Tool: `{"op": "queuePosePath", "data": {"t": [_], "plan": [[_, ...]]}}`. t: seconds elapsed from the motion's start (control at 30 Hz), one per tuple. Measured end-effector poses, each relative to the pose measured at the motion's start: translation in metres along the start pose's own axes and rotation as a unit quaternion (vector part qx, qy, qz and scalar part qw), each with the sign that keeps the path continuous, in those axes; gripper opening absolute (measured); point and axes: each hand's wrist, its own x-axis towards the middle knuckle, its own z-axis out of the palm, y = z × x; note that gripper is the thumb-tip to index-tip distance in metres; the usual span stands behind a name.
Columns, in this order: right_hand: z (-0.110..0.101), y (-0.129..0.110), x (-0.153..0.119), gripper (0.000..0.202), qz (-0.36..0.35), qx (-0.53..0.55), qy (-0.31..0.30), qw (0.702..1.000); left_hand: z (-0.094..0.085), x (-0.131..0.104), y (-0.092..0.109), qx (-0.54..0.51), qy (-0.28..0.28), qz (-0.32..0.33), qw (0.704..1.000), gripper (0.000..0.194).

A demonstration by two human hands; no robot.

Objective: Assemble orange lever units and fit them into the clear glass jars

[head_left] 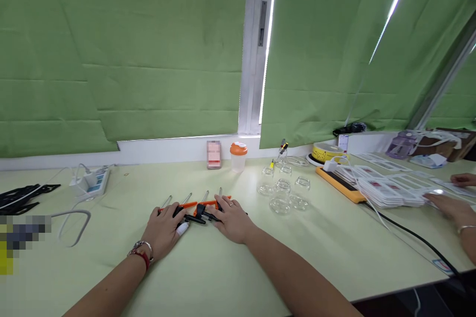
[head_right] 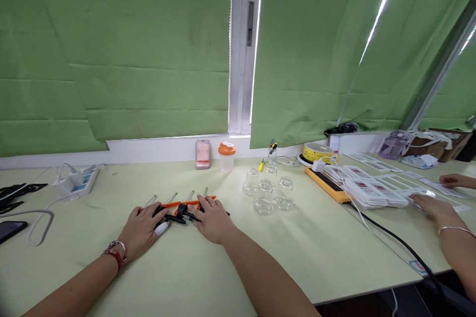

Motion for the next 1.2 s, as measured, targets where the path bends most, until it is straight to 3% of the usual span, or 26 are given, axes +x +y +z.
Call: {"op": "queuePosePath", "data": {"t": [0.1,0.2,0.27,0.33,0.4,0.47,0.6,0.67,0.73,0.97,1.13,1.2], "plan": [[-0.002,0.003,-0.003,0.061,0.020,0.005,0.039,0.999,0.005,-0.001,-0.002,0.007,0.011,0.000,1.000,0.044],[-0.016,0.012,-0.010,0.065,0.049,-0.005,0.163,0.985,0.007,-0.004,-0.003,0.014,0.037,-0.003,0.999,0.053],[-0.031,0.023,-0.018,0.068,0.076,-0.021,0.295,0.952,0.006,-0.006,-0.003,0.016,0.058,-0.002,0.998,0.055],[-0.049,0.037,-0.028,0.074,0.115,-0.028,0.420,0.900,0.001,-0.004,0.000,0.011,0.078,-0.005,0.997,0.054],[-0.062,0.054,-0.040,0.078,0.170,-0.019,0.490,0.855,-0.007,0.001,0.008,-0.004,0.091,-0.012,0.996,0.053],[-0.068,0.069,-0.052,0.077,0.217,-0.007,0.515,0.829,-0.016,0.012,0.021,-0.029,0.092,-0.009,0.995,0.052],[-0.057,0.091,-0.066,0.079,0.298,0.076,0.453,0.837,-0.029,0.045,0.057,-0.093,0.018,0.044,0.995,0.048],[-0.048,0.094,-0.067,0.084,0.347,0.129,0.418,0.829,-0.028,0.062,0.072,-0.119,-0.051,0.055,0.990,0.052],[-0.043,0.094,-0.065,0.091,0.391,0.160,0.388,0.819,-0.023,0.077,0.081,-0.127,-0.076,0.061,0.987,0.055],[-0.036,0.094,-0.064,0.100,0.458,0.185,0.268,0.827,-0.007,0.096,0.083,-0.141,-0.144,0.076,0.976,0.051],[-0.026,0.105,-0.069,0.096,0.462,0.186,0.201,0.844,-0.007,0.099,0.084,-0.140,-0.164,0.070,0.974,0.052],[-0.021,0.108,-0.071,0.093,0.453,0.188,0.200,0.848,-0.006,0.100,0.085,-0.139,-0.162,0.068,0.975,0.053]]}}
